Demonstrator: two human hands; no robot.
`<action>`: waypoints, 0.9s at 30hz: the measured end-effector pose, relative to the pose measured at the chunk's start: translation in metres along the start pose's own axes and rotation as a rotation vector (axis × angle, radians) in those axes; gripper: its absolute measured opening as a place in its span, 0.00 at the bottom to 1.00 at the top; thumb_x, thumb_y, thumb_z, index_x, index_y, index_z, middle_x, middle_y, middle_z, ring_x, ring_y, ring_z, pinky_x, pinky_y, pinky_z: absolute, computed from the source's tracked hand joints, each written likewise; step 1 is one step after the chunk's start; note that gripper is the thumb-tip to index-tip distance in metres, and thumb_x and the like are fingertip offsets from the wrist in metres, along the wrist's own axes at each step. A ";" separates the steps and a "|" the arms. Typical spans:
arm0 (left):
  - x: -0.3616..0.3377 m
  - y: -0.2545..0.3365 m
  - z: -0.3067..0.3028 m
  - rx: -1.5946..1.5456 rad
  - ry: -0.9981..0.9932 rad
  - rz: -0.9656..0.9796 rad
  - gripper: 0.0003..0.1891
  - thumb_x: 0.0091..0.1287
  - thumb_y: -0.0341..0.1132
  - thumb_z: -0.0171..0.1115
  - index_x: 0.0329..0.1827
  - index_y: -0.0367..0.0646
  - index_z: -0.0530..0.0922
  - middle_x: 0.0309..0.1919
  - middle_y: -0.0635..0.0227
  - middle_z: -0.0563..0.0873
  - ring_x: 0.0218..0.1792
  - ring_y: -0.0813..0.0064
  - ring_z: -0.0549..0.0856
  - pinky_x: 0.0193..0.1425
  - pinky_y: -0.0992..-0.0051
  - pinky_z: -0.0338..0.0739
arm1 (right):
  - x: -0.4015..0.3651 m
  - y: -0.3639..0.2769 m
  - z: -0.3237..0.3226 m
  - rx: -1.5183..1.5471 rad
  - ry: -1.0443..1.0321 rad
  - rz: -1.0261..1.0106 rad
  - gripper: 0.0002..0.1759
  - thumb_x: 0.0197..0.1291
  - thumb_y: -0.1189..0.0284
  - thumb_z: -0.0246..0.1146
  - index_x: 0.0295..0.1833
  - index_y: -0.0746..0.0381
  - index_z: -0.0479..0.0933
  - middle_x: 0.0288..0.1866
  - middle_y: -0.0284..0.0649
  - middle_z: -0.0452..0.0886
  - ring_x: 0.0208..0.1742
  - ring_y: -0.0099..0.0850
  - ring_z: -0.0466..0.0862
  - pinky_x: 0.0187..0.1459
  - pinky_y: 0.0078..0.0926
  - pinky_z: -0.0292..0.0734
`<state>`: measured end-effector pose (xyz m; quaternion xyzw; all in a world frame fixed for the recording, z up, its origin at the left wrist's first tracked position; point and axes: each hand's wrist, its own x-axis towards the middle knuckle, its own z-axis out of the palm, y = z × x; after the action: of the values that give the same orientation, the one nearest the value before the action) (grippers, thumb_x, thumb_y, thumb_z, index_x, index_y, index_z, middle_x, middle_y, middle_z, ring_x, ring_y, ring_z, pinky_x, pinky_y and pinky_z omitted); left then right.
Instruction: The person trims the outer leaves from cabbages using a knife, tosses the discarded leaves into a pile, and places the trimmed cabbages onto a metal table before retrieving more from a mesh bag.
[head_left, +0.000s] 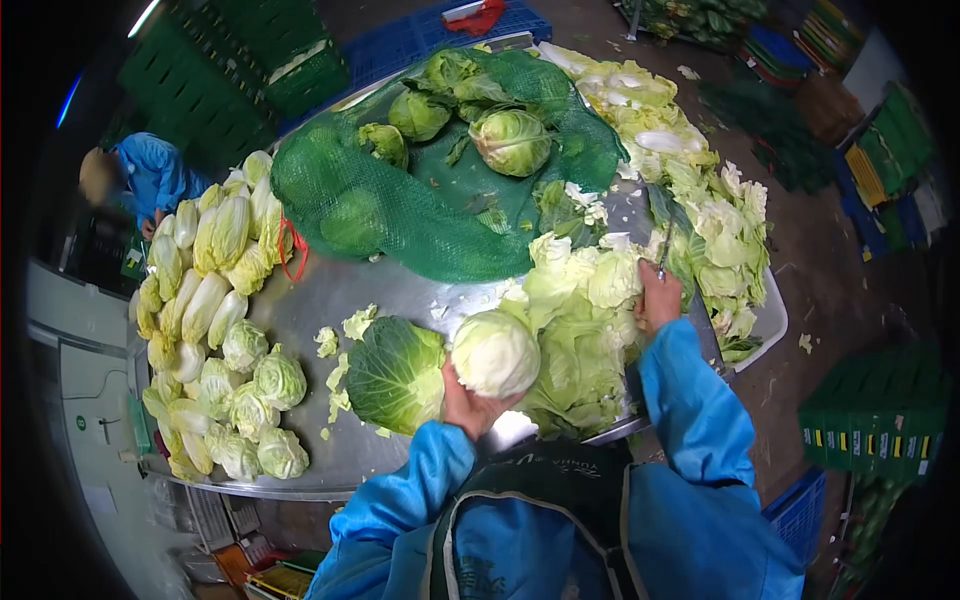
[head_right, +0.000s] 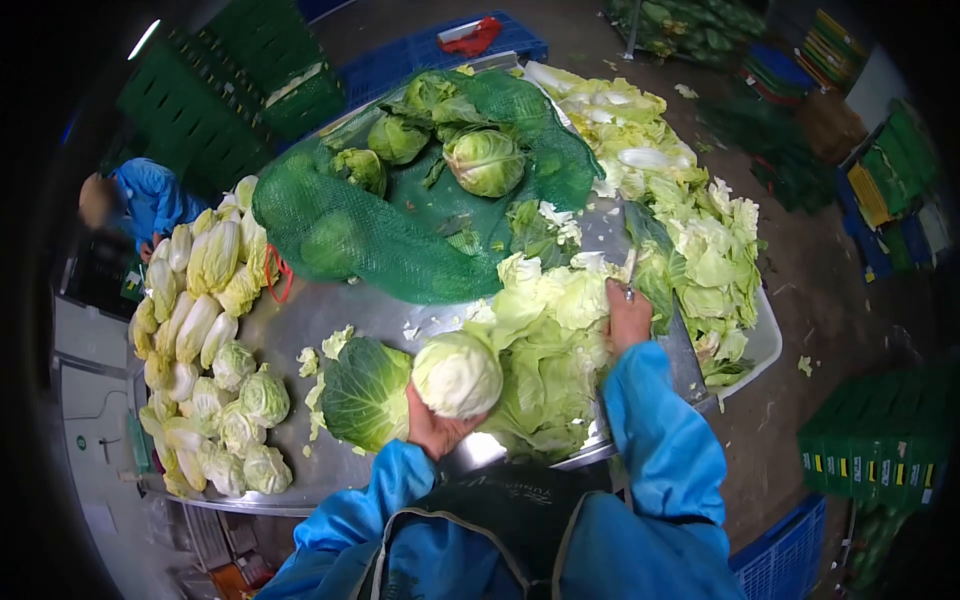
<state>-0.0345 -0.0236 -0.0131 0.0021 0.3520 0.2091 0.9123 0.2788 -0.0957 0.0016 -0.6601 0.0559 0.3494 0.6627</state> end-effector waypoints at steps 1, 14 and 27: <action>-0.005 0.001 -0.005 -0.037 -0.080 0.011 0.43 0.62 0.75 0.39 0.72 0.54 0.63 0.70 0.59 0.68 0.67 0.48 0.71 0.61 0.42 0.72 | -0.007 0.001 -0.005 -0.258 -0.039 -0.355 0.20 0.59 0.62 0.65 0.50 0.65 0.75 0.29 0.42 0.78 0.20 0.26 0.75 0.23 0.25 0.71; -0.007 0.042 0.026 -0.031 -0.518 0.177 0.39 0.65 0.63 0.39 0.72 0.44 0.62 0.70 0.53 0.67 0.68 0.49 0.68 0.71 0.46 0.63 | -0.144 -0.009 0.049 -0.334 -0.680 -0.404 0.20 0.59 0.73 0.66 0.57 0.64 0.77 0.20 0.25 0.70 0.18 0.14 0.66 0.21 0.16 0.63; -0.028 0.044 0.043 0.430 -0.398 0.265 0.53 0.41 0.54 0.70 0.74 0.46 0.60 0.68 0.53 0.70 0.65 0.50 0.73 0.70 0.48 0.67 | -0.133 -0.019 0.049 -0.186 -0.643 -0.488 0.31 0.60 0.67 0.68 0.65 0.68 0.68 0.42 0.39 0.80 0.26 0.15 0.74 0.23 0.15 0.67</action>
<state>-0.0425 0.0120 0.0439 0.2813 0.1997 0.2424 0.9068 0.1701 -0.1011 0.0947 -0.5683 -0.3439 0.3740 0.6472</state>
